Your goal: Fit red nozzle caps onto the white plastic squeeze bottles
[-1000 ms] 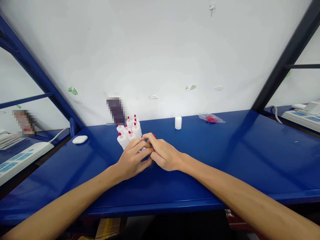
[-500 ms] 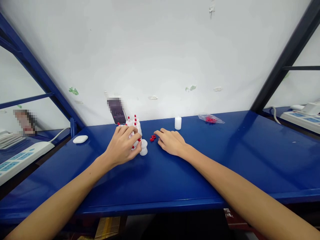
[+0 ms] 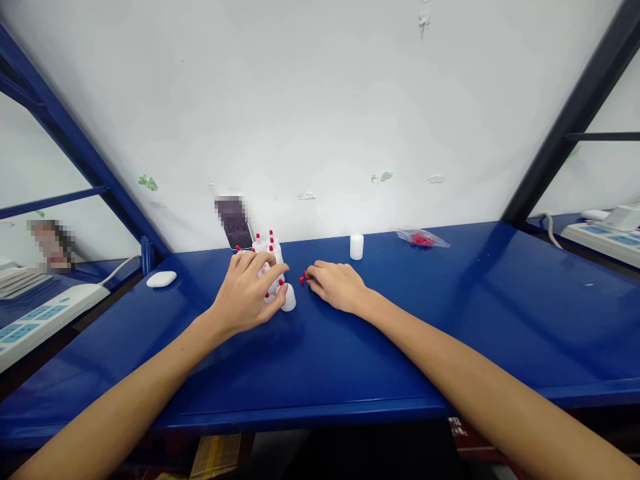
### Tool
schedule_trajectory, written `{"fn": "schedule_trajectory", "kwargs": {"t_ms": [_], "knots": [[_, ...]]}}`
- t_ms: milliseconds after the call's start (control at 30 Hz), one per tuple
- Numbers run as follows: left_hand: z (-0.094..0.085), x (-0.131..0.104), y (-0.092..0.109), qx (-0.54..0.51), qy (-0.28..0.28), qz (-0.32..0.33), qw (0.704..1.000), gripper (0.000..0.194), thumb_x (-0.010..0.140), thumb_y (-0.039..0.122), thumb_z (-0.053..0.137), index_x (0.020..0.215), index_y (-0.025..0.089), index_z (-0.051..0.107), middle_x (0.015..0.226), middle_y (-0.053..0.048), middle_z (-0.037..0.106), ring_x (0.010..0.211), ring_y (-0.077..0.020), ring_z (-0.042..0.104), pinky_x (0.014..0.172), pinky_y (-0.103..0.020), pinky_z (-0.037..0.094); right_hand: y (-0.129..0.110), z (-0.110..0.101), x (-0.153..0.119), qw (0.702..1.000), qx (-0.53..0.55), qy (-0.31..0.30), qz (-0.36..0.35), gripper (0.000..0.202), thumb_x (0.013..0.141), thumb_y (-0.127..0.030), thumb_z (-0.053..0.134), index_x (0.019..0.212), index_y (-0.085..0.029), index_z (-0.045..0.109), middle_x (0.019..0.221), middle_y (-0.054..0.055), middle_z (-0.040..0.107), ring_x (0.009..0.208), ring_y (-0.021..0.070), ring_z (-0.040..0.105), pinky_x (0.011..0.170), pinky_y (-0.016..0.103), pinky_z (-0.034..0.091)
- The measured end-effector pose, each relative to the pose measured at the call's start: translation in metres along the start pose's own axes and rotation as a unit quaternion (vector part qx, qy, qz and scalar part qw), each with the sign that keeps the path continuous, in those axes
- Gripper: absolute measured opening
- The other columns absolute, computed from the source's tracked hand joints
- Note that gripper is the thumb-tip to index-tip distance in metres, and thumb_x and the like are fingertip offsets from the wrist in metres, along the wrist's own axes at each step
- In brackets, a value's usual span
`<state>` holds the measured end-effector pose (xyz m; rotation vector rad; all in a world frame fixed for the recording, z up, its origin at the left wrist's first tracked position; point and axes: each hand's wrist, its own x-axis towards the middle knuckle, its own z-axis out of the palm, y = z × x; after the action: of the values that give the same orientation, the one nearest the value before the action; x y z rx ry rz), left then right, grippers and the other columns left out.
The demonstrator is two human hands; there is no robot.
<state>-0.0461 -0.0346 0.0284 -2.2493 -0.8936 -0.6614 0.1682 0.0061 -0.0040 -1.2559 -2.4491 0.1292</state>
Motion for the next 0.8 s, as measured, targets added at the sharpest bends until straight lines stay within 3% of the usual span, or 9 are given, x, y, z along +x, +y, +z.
{"fn": "schedule_trajectory", "kwargs": {"t_ms": [67, 200, 300, 467, 533, 600, 800], "knots": [[0.001, 0.000, 0.003, -0.006, 0.022, 0.003, 1.000, 0.024, 0.087, 0.031, 0.055, 0.104, 0.017, 0.065, 0.099, -0.010, 0.062, 0.088, -0.0252, 0.049, 0.078, -0.040, 0.037, -0.002, -0.002, -0.001, 0.983, 0.179, 0.021, 0.022, 0.022, 0.093, -0.036, 0.052, 0.097, -0.020, 0.065, 0.077, 0.002, 0.063, 0.066, 0.0148, 0.058, 0.060, 0.027, 0.040], [0.006, -0.002, 0.007, -0.020, 0.087, 0.008, 0.996, 0.019, 0.086, 0.032, 0.062, 0.100, 0.020, 0.066, 0.095, -0.008, 0.064, 0.087, -0.0234, 0.050, 0.076, -0.037, 0.036, -0.010, -0.008, -0.003, 0.863, 0.501, -0.044, 0.037, 0.027, 0.086, -0.043, 0.062, 0.093, -0.017, 0.063, 0.052, -0.006, 0.050, 0.044, 0.0094, 0.045, 0.048, 0.023, 0.037], [0.009, -0.003, 0.008, -0.033, 0.133, 0.016, 0.990, 0.012, 0.085, 0.027, 0.065, 0.096, 0.021, 0.067, 0.090, -0.006, 0.066, 0.084, -0.0213, 0.050, 0.075, -0.036, 0.035, -0.015, -0.009, -0.005, 0.798, 0.597, -0.079, 0.023, 0.025, 0.082, -0.040, 0.067, 0.089, -0.016, 0.062, 0.047, -0.007, 0.050, 0.042, 0.0085, 0.044, 0.047, 0.022, 0.038], [0.007, -0.004, 0.013, -0.062, 0.150, 0.021, 0.987, 0.012, 0.085, 0.022, 0.066, 0.097, 0.020, 0.066, 0.084, -0.004, 0.066, 0.080, -0.0196, 0.049, 0.074, -0.035, 0.036, -0.017, -0.007, -0.006, 0.755, 0.652, -0.063, 0.009, 0.023, 0.084, -0.032, 0.055, 0.101, -0.017, 0.057, 0.058, -0.005, 0.054, 0.042, 0.0094, 0.047, 0.045, 0.023, 0.039], [0.006, -0.004, 0.017, -0.089, 0.137, 0.024, 0.986, 0.011, 0.086, 0.021, 0.065, 0.097, 0.019, 0.066, 0.084, -0.004, 0.065, 0.080, -0.0191, 0.050, 0.073, -0.034, 0.036, -0.019, -0.007, -0.008, 0.750, 0.660, -0.042, -0.014, 0.034, 0.084, -0.032, 0.046, 0.115, -0.020, 0.049, 0.071, -0.003, 0.057, 0.045, 0.0102, 0.050, 0.046, 0.025, 0.039], [0.007, -0.004, 0.023, -0.114, 0.120, 0.037, 0.986, 0.012, 0.087, 0.019, 0.063, 0.099, 0.019, 0.066, 0.086, -0.005, 0.065, 0.080, -0.0186, 0.050, 0.072, -0.034, 0.037, -0.023, -0.008, -0.012, 0.765, 0.642, -0.032, -0.041, 0.044, 0.082, -0.033, 0.043, 0.125, -0.023, 0.040, 0.080, -0.003, 0.056, 0.048, 0.0103, 0.049, 0.046, 0.025, 0.039], [0.012, -0.007, 0.034, -0.112, 0.077, 0.057, 0.989, 0.009, 0.090, 0.020, 0.056, 0.091, 0.018, 0.064, 0.088, -0.005, 0.065, 0.081, -0.0191, 0.049, 0.070, -0.035, 0.035, -0.036, -0.009, -0.024, 0.870, 0.479, -0.022, -0.118, 0.066, 0.072, -0.021, 0.041, 0.137, -0.024, 0.028, 0.085, -0.002, 0.054, 0.056, 0.0127, 0.045, 0.052, 0.028, 0.042]]}}
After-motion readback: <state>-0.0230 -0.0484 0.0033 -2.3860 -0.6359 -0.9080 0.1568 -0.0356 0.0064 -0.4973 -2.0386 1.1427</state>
